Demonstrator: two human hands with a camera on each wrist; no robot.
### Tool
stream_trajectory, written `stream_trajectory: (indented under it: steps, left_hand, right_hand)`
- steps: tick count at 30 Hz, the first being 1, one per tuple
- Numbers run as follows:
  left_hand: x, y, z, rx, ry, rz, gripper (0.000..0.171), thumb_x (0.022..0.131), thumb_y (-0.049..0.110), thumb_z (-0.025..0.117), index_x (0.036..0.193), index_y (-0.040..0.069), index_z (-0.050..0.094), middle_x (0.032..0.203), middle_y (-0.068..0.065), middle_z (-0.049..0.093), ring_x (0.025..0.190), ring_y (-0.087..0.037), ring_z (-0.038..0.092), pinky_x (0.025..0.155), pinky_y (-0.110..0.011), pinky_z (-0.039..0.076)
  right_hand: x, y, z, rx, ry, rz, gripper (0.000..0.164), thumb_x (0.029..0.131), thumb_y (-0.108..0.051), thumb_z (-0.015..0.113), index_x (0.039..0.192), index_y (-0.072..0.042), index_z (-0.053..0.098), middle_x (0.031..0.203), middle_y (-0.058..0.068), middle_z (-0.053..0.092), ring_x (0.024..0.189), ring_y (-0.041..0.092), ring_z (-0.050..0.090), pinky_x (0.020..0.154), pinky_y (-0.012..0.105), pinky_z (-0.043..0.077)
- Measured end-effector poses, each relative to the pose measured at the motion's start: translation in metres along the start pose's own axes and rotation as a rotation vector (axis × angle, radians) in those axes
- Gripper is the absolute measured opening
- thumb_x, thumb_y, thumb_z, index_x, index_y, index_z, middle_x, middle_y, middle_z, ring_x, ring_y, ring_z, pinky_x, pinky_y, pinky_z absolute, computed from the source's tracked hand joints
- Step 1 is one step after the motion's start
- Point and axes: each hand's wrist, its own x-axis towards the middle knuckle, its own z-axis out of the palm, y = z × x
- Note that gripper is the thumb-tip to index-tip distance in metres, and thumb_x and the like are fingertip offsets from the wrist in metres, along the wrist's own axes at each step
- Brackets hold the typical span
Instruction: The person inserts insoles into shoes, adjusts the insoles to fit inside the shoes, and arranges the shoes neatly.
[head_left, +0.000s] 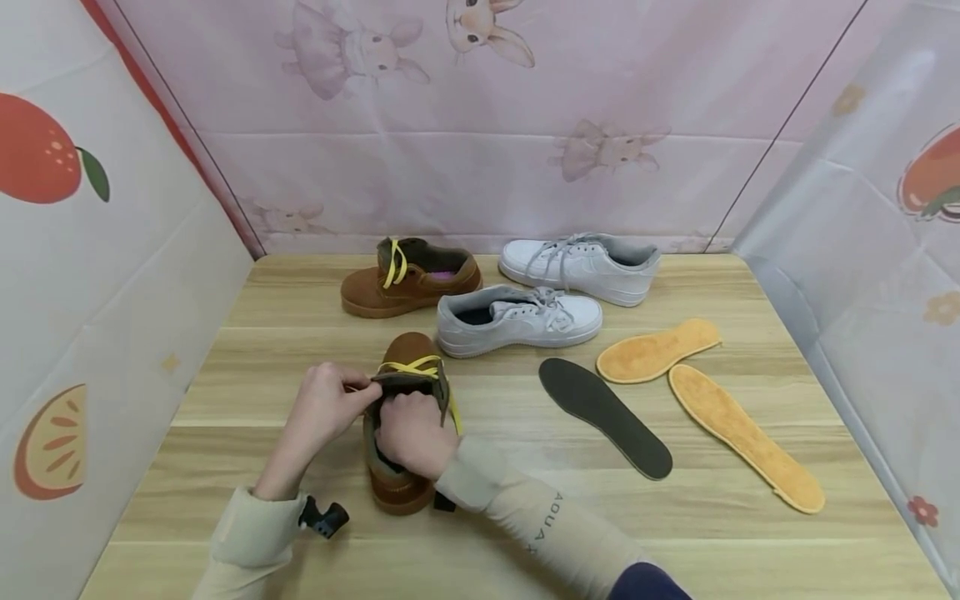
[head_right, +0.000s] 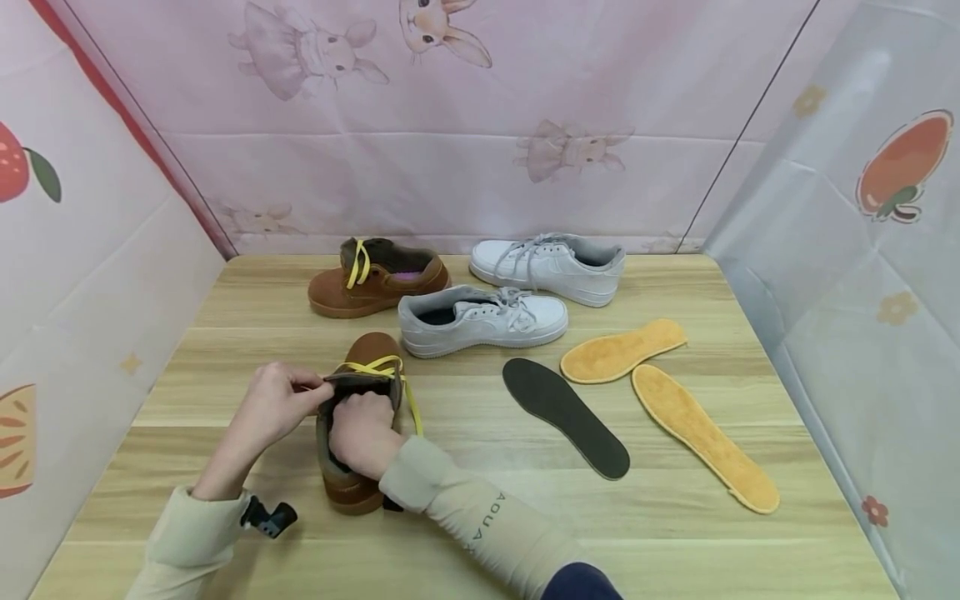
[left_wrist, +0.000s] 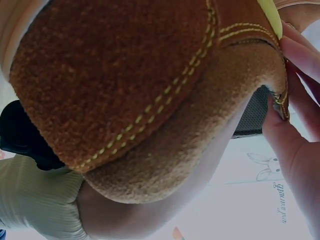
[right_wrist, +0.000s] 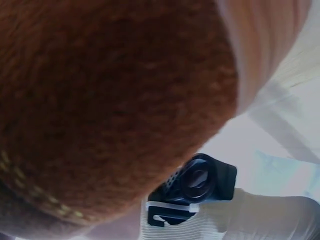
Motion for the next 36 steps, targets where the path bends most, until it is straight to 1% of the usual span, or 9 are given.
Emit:
stream_trajectory:
  steps: [6,11,14,18,22,24,29,31,36]
  left_hand:
    - [0.001,-0.002,0.001,0.017,0.011,0.016,0.026,0.077,0.012,0.065,0.051,0.014,0.064,0.047,0.007,0.054,0.042,-0.011,0.041,0.043,-0.025,0.035]
    - [0.002,-0.003,0.001,0.026,0.02,0.025,0.028,0.076,0.011,0.065,0.049,0.015,0.061,0.045,0.007,0.051,0.041,-0.011,0.04,0.043,-0.025,0.035]
    - [0.002,-0.003,0.001,0.015,0.015,0.02,0.024,0.077,0.012,0.065,0.053,0.015,0.065,0.047,0.006,0.053,0.042,-0.011,0.042,0.043,-0.025,0.036]
    - [0.002,-0.003,0.002,-0.001,0.003,0.008,0.019,0.077,0.013,0.066,0.059,0.016,0.069,0.05,0.006,0.057,0.042,-0.011,0.044,0.043,-0.025,0.037]
    - [0.0,-0.004,0.005,0.007,0.0,0.003,0.02,0.077,0.013,0.066,0.058,0.018,0.069,0.05,0.006,0.057,0.043,-0.011,0.045,0.044,-0.025,0.038]
    - [-0.001,-0.004,0.005,0.011,0.0,0.002,0.02,0.077,0.014,0.066,0.058,0.018,0.069,0.05,0.007,0.058,0.044,-0.011,0.046,0.045,-0.025,0.039]
    - [-0.001,-0.003,0.004,0.017,0.015,0.009,0.016,0.077,0.014,0.067,0.063,0.017,0.072,0.053,0.006,0.06,0.046,-0.011,0.047,0.046,-0.025,0.04]
    - [-0.001,-0.003,0.003,0.019,0.023,0.013,0.015,0.077,0.014,0.067,0.063,0.017,0.073,0.054,0.006,0.061,0.047,-0.011,0.047,0.047,-0.025,0.04]
    - [0.0,-0.001,0.002,0.021,0.034,0.022,0.017,0.077,0.014,0.068,0.061,0.017,0.072,0.054,0.007,0.06,0.048,-0.011,0.047,0.049,-0.025,0.04]
  right_hand:
    - [0.003,-0.008,0.006,-0.118,-0.086,0.018,0.029,0.095,-0.044,0.046,0.103,-0.021,0.062,0.089,-0.002,0.066,0.075,0.015,0.06,0.053,0.03,0.045]
    - [0.005,-0.006,0.006,-0.113,-0.116,-0.005,0.031,0.094,-0.043,0.046,0.109,-0.019,0.06,0.088,-0.001,0.065,0.073,0.015,0.06,0.056,0.03,0.046]
    - [0.004,0.0,0.003,-0.054,-0.131,-0.057,0.028,0.092,-0.038,0.052,0.103,-0.014,0.061,0.084,0.001,0.062,0.071,0.017,0.059,0.057,0.032,0.047]
    - [-0.001,0.012,-0.007,0.077,-0.149,-0.156,0.013,0.086,-0.027,0.061,0.087,-0.014,0.062,0.078,0.0,0.058,0.065,0.016,0.055,0.053,0.031,0.046]
    - [-0.012,0.021,-0.02,0.174,-0.109,-0.231,0.004,0.084,-0.017,0.064,0.083,-0.015,0.062,0.075,-0.001,0.055,0.061,0.014,0.051,0.048,0.028,0.043]
    - [-0.018,0.023,-0.025,0.205,-0.083,-0.25,0.007,0.085,-0.014,0.063,0.078,-0.015,0.06,0.071,-0.001,0.053,0.059,0.013,0.049,0.047,0.026,0.042]
    - [-0.033,0.025,-0.037,0.251,-0.037,-0.299,0.026,0.087,-0.01,0.06,0.064,-0.016,0.052,0.061,-0.004,0.047,0.053,0.011,0.047,0.043,0.024,0.039]
    - [-0.037,0.023,-0.038,0.25,-0.031,-0.308,0.027,0.088,-0.009,0.06,0.063,-0.016,0.052,0.062,-0.004,0.048,0.054,0.011,0.047,0.043,0.024,0.039]
    - [-0.044,0.017,-0.034,0.219,-0.035,-0.301,0.022,0.09,-0.011,0.058,0.069,-0.016,0.057,0.069,-0.002,0.053,0.056,0.01,0.048,0.044,0.026,0.041]
